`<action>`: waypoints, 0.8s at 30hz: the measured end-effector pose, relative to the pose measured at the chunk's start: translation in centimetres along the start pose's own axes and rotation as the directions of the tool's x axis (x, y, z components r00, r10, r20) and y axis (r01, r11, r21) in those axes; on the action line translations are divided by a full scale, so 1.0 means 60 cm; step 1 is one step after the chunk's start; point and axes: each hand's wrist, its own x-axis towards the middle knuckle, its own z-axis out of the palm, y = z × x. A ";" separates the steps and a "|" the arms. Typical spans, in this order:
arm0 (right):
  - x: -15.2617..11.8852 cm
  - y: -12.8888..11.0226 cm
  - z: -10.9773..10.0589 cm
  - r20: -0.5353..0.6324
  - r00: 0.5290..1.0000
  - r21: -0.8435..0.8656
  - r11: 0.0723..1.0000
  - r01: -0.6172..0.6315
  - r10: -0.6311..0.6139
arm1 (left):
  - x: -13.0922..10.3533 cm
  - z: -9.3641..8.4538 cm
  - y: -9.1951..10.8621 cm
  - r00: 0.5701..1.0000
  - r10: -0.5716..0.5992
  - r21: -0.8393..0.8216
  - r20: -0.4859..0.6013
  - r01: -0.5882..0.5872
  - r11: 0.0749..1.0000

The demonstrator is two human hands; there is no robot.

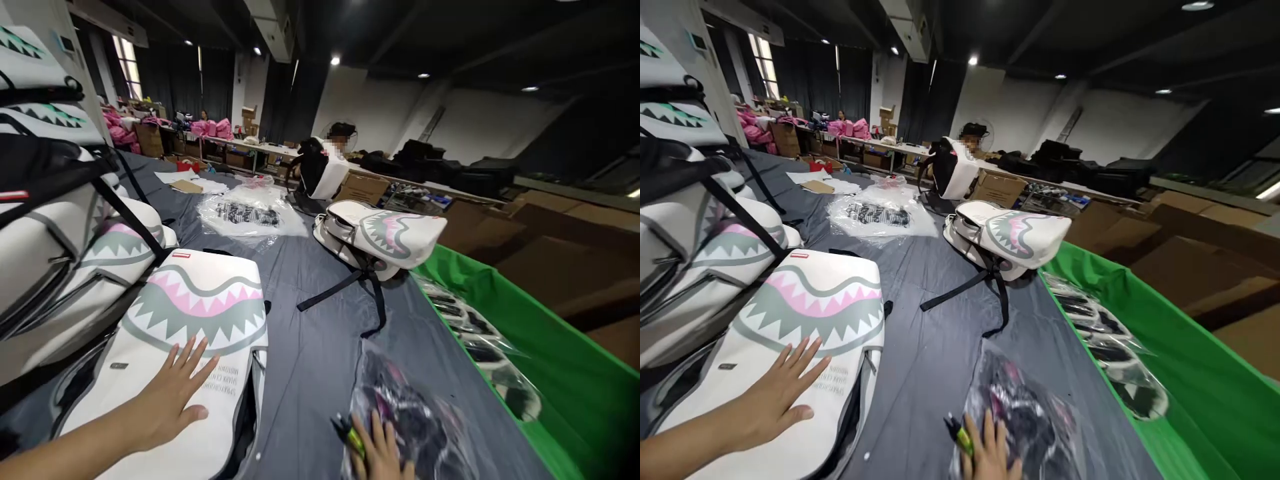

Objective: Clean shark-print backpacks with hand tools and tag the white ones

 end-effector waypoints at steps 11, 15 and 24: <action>0.118 -0.091 -0.222 -0.407 0.913 0.301 0.941 0.156 -0.021 | -0.156 -0.010 -0.031 0.998 0.059 0.122 -0.001 -0.058 0.991; 0.145 -0.132 -0.299 -0.573 0.767 0.583 0.801 0.136 0.287 | -0.168 0.014 -0.059 0.992 0.104 0.226 -0.076 -0.084 0.970; 0.289 -0.151 -0.355 -0.466 0.843 0.456 0.889 -0.030 0.268 | -0.145 0.021 -0.066 0.917 0.306 0.412 -0.258 -0.182 0.893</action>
